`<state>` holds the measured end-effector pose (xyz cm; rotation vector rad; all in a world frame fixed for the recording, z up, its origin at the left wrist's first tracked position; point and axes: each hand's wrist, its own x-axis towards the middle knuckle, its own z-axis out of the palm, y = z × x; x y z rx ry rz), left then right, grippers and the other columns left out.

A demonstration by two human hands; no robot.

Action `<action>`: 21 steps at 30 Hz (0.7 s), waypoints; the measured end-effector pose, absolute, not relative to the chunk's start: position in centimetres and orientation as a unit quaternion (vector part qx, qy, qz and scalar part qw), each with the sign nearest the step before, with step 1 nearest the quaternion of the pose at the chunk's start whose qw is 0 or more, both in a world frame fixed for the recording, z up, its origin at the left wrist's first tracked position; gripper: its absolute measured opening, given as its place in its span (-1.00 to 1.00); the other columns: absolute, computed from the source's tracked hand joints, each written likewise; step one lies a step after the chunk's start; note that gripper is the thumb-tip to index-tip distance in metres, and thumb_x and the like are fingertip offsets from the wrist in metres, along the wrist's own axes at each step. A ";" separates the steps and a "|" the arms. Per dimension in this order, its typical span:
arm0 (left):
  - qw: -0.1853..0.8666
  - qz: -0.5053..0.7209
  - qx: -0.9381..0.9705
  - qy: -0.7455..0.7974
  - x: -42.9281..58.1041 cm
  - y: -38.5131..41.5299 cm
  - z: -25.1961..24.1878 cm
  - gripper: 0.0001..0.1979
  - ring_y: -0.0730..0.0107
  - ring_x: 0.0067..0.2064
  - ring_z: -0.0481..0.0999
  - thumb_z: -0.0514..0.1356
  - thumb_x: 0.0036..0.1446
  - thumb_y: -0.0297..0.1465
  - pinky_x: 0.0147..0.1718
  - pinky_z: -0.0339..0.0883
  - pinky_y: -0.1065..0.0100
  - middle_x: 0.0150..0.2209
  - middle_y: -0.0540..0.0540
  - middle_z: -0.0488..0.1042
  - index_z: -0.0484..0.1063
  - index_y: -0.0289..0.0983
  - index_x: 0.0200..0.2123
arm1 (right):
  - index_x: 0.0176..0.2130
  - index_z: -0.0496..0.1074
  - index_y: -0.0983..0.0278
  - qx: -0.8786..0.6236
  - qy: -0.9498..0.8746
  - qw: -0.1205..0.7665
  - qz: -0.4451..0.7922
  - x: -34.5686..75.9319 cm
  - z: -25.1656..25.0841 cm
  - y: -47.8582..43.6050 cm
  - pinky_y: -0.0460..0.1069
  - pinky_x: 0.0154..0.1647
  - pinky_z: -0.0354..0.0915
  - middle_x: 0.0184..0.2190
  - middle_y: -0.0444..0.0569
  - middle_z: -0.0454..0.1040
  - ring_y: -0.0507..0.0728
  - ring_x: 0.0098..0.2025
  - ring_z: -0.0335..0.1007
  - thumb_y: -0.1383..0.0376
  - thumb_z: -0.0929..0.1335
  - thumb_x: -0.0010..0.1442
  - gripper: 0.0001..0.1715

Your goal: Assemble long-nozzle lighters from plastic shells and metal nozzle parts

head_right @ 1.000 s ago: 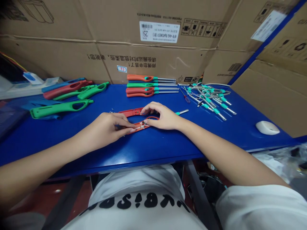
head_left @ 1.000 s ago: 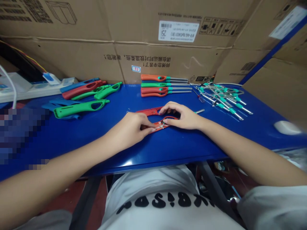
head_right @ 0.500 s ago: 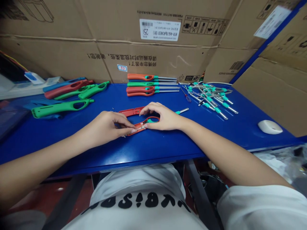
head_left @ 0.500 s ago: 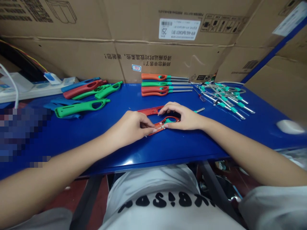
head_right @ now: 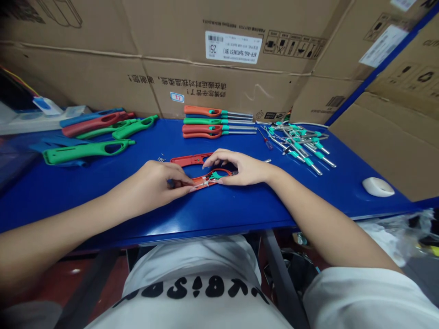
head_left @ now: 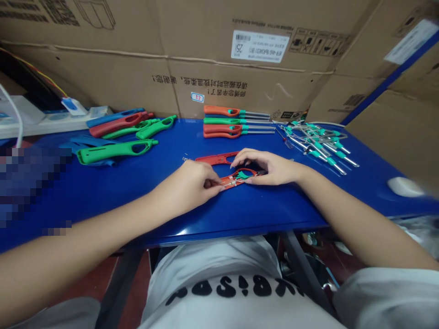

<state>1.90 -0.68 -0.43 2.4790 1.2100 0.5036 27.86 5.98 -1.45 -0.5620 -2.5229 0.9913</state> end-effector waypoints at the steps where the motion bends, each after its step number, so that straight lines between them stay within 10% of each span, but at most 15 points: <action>1: 0.174 0.175 0.867 0.433 1.9 -0.7 -0.4 -0.87 0.31 -0.36 0.59 0.29 0.20 -0.39 -0.36 0.31 0.36 -0.32 -0.09 0.67 0.69 -0.21 -0.31 | 0.11 0.42 0.21 -0.198 -0.896 0.183 0.353 27.9 -1.4 6.0 0.16 0.21 0.33 0.05 0.05 0.41 0.17 0.09 0.39 0.27 0.43 0.22 -0.54; 7: 0.163 0.200 0.861 0.437 1.9 -0.8 -0.3 -0.84 0.32 -0.36 0.57 0.29 0.21 -0.31 -0.35 0.33 0.35 -0.33 -0.09 0.64 0.66 -0.25 -0.28 | 0.07 0.44 0.21 -0.210 -0.897 0.184 0.343 27.9 -1.5 6.1 0.14 0.14 0.35 0.01 0.05 0.44 0.17 0.05 0.41 0.31 0.42 0.23 -0.60; 14: 0.076 0.209 0.925 0.308 2.5 -0.7 -1.9 -0.70 0.08 0.13 0.42 0.10 0.38 -0.38 0.13 0.32 0.09 0.06 -0.25 0.48 0.47 -0.30 0.09 | 0.03 0.45 0.23 -0.212 -0.895 0.187 0.344 27.8 -1.7 6.0 0.10 0.09 0.37 -0.02 0.03 0.45 0.16 0.01 0.43 0.34 0.41 0.23 -0.65; 21: 0.082 0.198 0.928 0.305 2.6 -0.3 -3.3 -0.64 0.10 0.09 0.44 -0.02 0.43 -0.43 0.08 0.37 0.05 0.11 -0.24 0.43 0.42 -0.24 0.18 | 0.03 0.47 0.24 -0.215 -0.900 0.196 0.325 27.7 -1.8 5.9 0.07 0.04 0.38 -0.02 0.06 0.42 0.14 -0.02 0.42 0.28 0.41 0.26 -0.67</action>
